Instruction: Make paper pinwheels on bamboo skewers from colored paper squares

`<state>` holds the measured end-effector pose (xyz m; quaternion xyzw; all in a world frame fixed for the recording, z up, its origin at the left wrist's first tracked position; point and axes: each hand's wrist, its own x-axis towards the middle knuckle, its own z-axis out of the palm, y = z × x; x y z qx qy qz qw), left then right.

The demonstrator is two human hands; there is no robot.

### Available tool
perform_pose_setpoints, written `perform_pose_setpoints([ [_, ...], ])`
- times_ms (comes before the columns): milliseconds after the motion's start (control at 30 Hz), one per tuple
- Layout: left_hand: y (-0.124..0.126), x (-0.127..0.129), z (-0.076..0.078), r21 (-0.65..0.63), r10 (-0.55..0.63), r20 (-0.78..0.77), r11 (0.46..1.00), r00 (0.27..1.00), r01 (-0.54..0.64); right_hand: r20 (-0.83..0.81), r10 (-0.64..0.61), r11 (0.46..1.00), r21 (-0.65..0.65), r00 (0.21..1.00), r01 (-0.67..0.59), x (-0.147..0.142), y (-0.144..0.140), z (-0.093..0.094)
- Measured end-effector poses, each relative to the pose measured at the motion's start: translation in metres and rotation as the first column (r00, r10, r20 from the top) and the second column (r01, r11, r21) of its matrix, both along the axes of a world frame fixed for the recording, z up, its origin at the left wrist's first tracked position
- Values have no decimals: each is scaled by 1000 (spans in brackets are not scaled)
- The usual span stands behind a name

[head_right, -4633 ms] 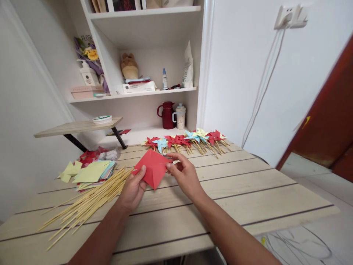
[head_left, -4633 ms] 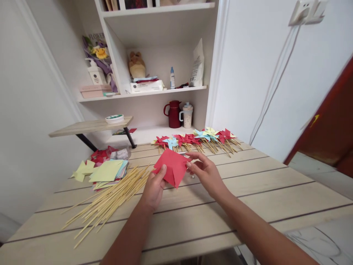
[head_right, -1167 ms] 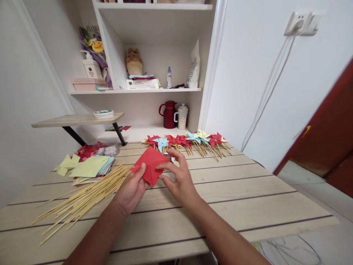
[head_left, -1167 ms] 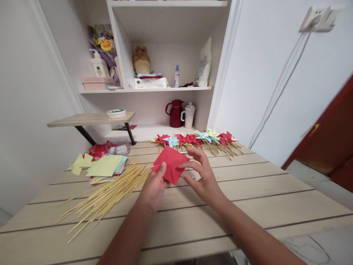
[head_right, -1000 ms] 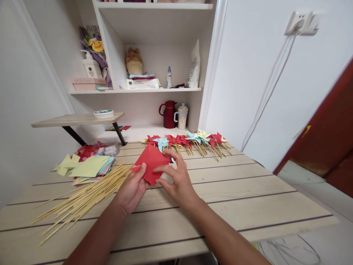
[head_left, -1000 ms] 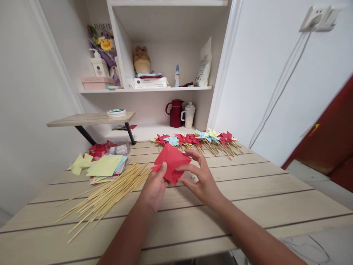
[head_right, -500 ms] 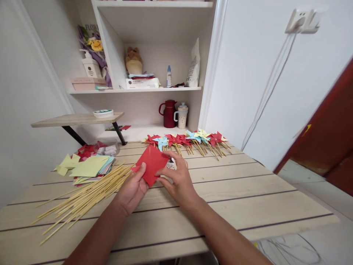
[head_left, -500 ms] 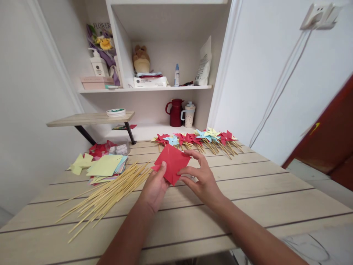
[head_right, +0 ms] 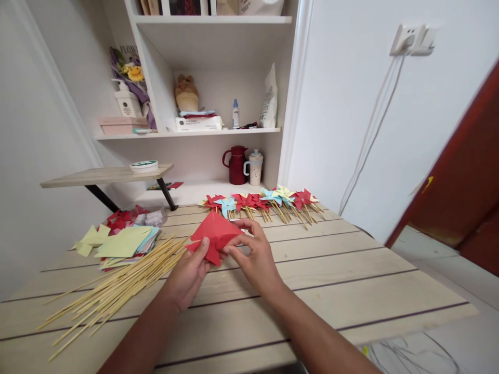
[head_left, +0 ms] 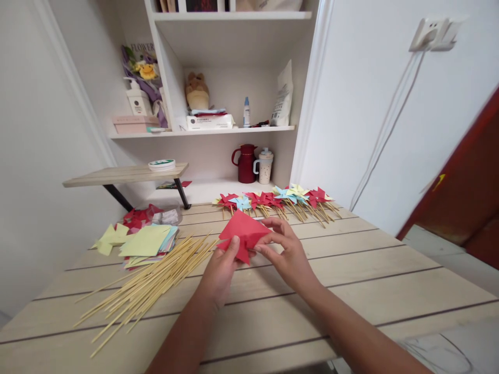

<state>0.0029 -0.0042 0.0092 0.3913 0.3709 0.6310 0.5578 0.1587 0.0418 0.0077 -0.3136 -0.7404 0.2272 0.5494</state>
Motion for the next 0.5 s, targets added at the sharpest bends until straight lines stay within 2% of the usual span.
perform_pose_setpoints([
  [200, 3, -2, -7, 22, -24, -97, 999, 995, 26, -9, -17, 1000, -16, 1000, 17, 1, 1, -1],
  [500, 6, -3, -12, 16, 10, -170, 1000, 985, -7, -20, -14, 1000, -9, 1000, 14, 0, 5, -4],
])
